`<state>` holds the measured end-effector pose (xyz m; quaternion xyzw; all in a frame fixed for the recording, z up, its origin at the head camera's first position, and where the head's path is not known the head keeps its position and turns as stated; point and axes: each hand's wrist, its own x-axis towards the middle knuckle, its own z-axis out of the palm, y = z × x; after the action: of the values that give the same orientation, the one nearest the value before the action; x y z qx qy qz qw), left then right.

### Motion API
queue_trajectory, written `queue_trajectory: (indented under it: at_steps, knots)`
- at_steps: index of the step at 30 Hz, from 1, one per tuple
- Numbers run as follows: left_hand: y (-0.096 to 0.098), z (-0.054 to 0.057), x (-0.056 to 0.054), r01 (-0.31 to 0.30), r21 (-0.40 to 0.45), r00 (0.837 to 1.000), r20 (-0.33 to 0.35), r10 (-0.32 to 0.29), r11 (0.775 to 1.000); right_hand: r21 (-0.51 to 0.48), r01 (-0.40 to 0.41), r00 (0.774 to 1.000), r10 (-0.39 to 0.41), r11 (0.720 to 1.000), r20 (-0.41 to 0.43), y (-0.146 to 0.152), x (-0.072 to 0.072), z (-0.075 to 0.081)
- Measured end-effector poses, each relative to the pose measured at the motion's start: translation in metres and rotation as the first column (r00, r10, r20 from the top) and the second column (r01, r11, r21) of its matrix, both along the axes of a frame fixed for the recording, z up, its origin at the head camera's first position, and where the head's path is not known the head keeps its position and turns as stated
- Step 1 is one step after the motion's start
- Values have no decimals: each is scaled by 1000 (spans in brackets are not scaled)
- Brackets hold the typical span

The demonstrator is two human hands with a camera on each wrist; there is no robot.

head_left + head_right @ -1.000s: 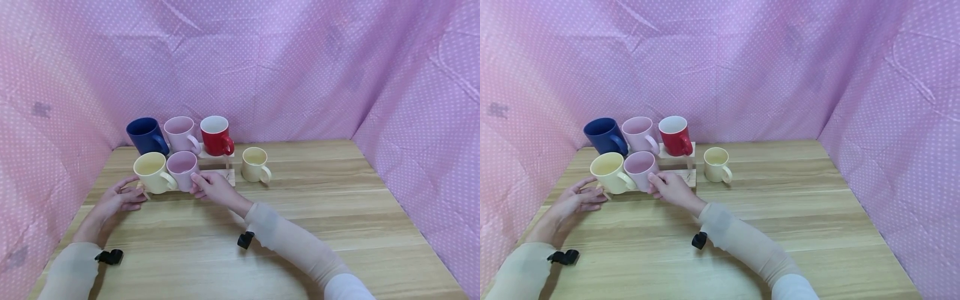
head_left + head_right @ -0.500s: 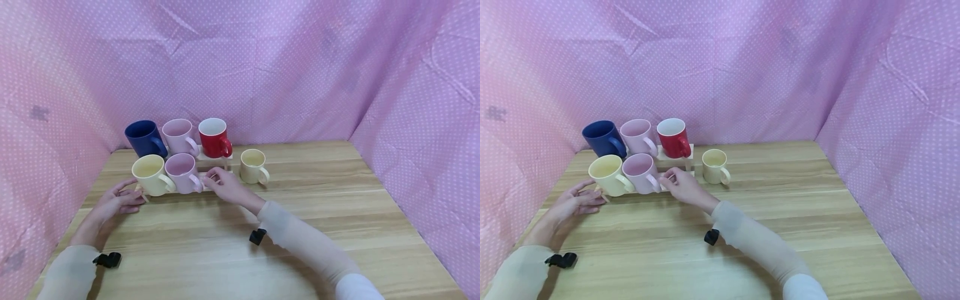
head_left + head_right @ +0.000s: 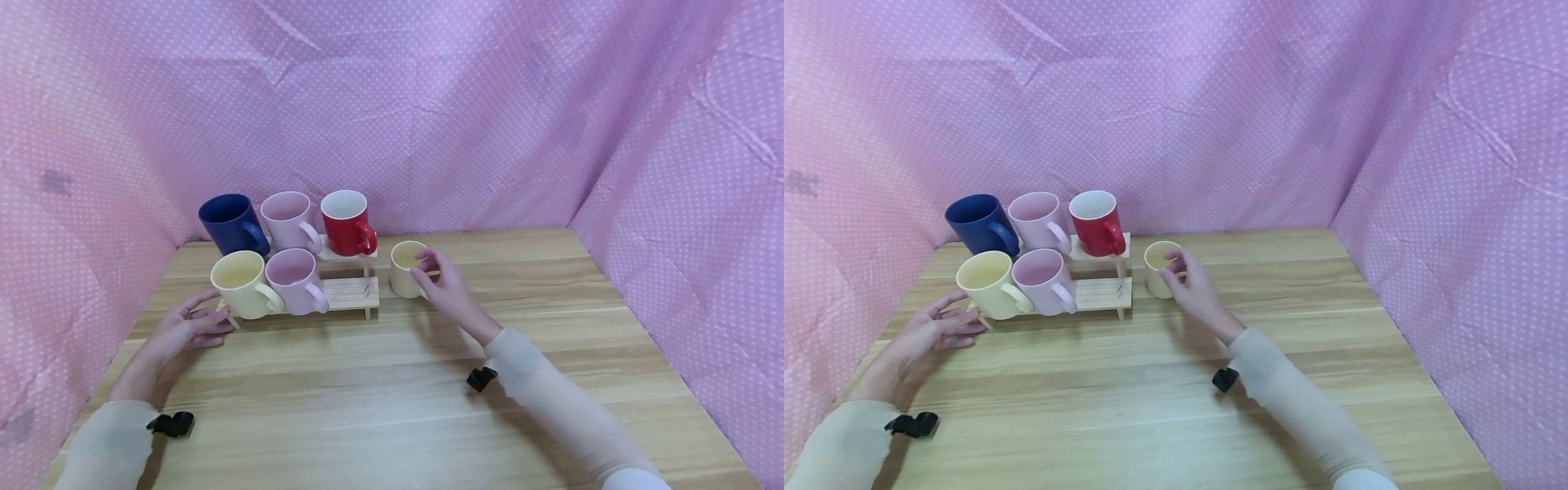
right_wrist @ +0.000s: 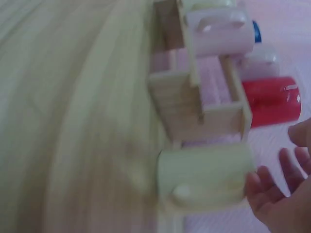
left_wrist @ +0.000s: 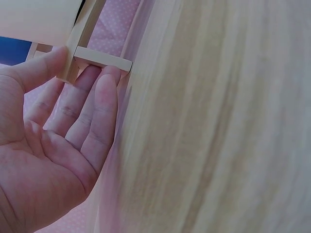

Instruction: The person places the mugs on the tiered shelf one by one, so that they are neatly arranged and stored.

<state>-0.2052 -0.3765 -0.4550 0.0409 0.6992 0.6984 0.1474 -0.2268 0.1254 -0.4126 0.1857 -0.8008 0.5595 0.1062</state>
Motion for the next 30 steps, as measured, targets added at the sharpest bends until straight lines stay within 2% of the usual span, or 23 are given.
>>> queue_trajectory:
  at_steps: [4,9,12,16,19,24,27,30]
  knots:
    - [-1,1,1,0,-4,1000,-1,0,1000,-5,54,999,-54,999,8,21,0,-12]
    - [-2,-1,1,16,-15,1000,-25,-16,1000,18,11,990,-13,1000,140,42,2,-27]
    - [-1,-3,1,23,-17,999,-32,-24,1000,5,-46,968,43,999,246,52,1,-35]
    - [0,-4,0,17,-22,999,-37,-18,1000,-67,-124,914,140,990,380,60,-3,-42]
    - [1,-5,1,5,-34,999,-34,-6,999,-100,-173,877,199,980,438,62,-7,-44]
    - [0,-5,3,-18,-71,1000,-16,17,997,-131,-248,834,280,960,475,59,-11,-46]
    - [-1,-4,3,-24,-74,1000,-13,23,997,-149,-267,828,306,952,471,54,-13,-46]
    - [-1,-2,4,-25,-55,1000,-9,25,998,-138,-254,833,289,957,473,47,-14,-45]
